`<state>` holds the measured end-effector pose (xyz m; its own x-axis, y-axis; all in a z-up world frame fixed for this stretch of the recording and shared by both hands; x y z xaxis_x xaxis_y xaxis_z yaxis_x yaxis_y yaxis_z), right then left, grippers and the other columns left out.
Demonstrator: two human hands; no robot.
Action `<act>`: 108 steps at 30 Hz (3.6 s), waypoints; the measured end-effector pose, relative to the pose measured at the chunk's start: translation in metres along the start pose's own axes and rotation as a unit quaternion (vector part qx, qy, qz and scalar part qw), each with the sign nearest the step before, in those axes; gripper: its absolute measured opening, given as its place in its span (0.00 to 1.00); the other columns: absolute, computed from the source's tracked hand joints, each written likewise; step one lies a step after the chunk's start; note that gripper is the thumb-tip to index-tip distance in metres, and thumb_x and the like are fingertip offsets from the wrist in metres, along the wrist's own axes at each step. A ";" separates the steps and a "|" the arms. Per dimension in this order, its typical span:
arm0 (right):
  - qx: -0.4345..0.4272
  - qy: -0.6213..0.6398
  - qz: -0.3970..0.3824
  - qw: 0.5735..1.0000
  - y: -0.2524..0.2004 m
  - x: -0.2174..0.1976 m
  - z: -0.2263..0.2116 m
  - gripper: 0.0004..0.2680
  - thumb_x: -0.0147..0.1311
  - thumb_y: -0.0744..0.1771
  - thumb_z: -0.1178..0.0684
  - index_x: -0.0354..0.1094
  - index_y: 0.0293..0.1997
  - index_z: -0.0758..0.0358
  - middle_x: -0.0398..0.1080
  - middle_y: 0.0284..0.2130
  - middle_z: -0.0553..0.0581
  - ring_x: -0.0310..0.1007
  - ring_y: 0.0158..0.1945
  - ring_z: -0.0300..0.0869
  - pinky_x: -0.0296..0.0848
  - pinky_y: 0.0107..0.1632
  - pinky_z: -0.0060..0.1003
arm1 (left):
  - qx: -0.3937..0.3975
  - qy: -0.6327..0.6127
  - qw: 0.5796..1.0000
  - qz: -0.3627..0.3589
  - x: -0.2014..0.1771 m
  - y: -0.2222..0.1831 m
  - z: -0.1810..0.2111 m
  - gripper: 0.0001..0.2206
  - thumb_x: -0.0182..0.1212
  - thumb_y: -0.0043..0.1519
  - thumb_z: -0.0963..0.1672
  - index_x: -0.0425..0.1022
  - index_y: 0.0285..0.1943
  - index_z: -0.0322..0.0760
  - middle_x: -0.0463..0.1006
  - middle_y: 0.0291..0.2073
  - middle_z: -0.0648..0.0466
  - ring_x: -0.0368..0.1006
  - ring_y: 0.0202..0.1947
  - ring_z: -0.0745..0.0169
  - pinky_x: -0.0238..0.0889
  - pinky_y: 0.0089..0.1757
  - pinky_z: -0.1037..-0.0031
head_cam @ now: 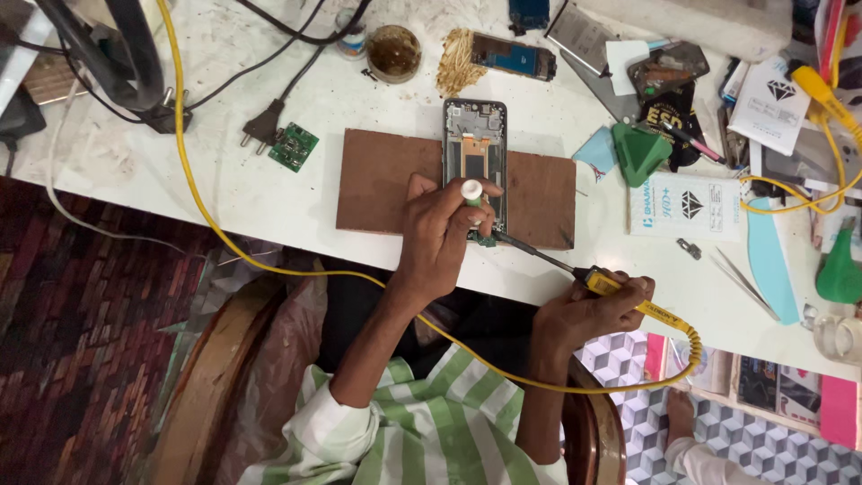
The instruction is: The person uses a soldering iron and a small tube to work on the internal components of a disassembled smartphone. They repeatedly apply the tube's contents and use the soldering iron on the circuit board area.
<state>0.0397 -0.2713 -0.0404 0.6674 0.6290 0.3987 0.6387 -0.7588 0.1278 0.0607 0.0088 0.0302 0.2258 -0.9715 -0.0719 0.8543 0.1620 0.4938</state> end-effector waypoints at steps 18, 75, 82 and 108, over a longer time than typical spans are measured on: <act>-0.149 -0.141 -0.094 0.974 -0.025 0.039 -0.063 0.11 0.44 0.72 0.54 0.56 0.31 0.65 0.59 0.25 0.52 0.59 0.23 0.35 0.60 0.27 0.28 | 0.007 0.002 1.000 0.003 -0.003 -0.002 0.005 0.19 0.39 0.77 0.51 0.75 0.54 0.39 0.77 0.24 0.62 0.69 0.24 0.70 0.50 0.48 0.69; -0.188 -0.341 -0.290 0.874 -0.072 0.118 -0.136 0.09 0.52 0.72 0.56 0.56 0.40 0.72 0.65 0.28 0.55 0.70 0.29 0.34 0.66 0.31 0.23 | 0.007 0.019 1.000 0.001 -0.002 0.002 0.001 0.17 0.41 0.76 0.49 0.76 0.51 0.37 0.76 0.24 0.60 0.69 0.24 0.70 0.51 0.45 0.70; -0.224 -0.289 -0.298 0.882 -0.055 0.089 -0.116 0.11 0.54 0.76 0.53 0.55 0.42 0.69 0.60 0.28 0.52 0.61 0.30 0.32 0.65 0.37 0.24 | 0.000 0.009 1.000 -0.004 0.000 0.001 0.003 0.21 0.38 0.77 0.52 0.76 0.51 0.37 0.76 0.24 0.60 0.68 0.25 0.70 0.50 0.46 0.71; -0.022 0.085 -0.021 0.996 0.006 0.002 -0.011 0.08 0.46 0.73 0.45 0.56 0.42 0.54 0.64 0.33 0.48 0.61 0.27 0.33 0.58 0.29 0.28 | -0.011 0.005 1.000 -0.012 -0.002 0.002 0.003 0.20 0.39 0.77 0.51 0.76 0.54 0.36 0.77 0.26 0.60 0.67 0.26 0.70 0.52 0.48 0.71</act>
<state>0.0408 -0.2763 -0.0291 0.5640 0.6258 0.5388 0.6447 -0.7414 0.1862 0.0602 0.0105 0.0343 0.2096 -0.9734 -0.0923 0.8697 0.1424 0.4726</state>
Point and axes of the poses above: each hand's wrist, its own y-axis towards the middle knuckle, its own x-axis out of the palm, z = x × y, the point moved 7 cm from there along y, towards the middle knuckle
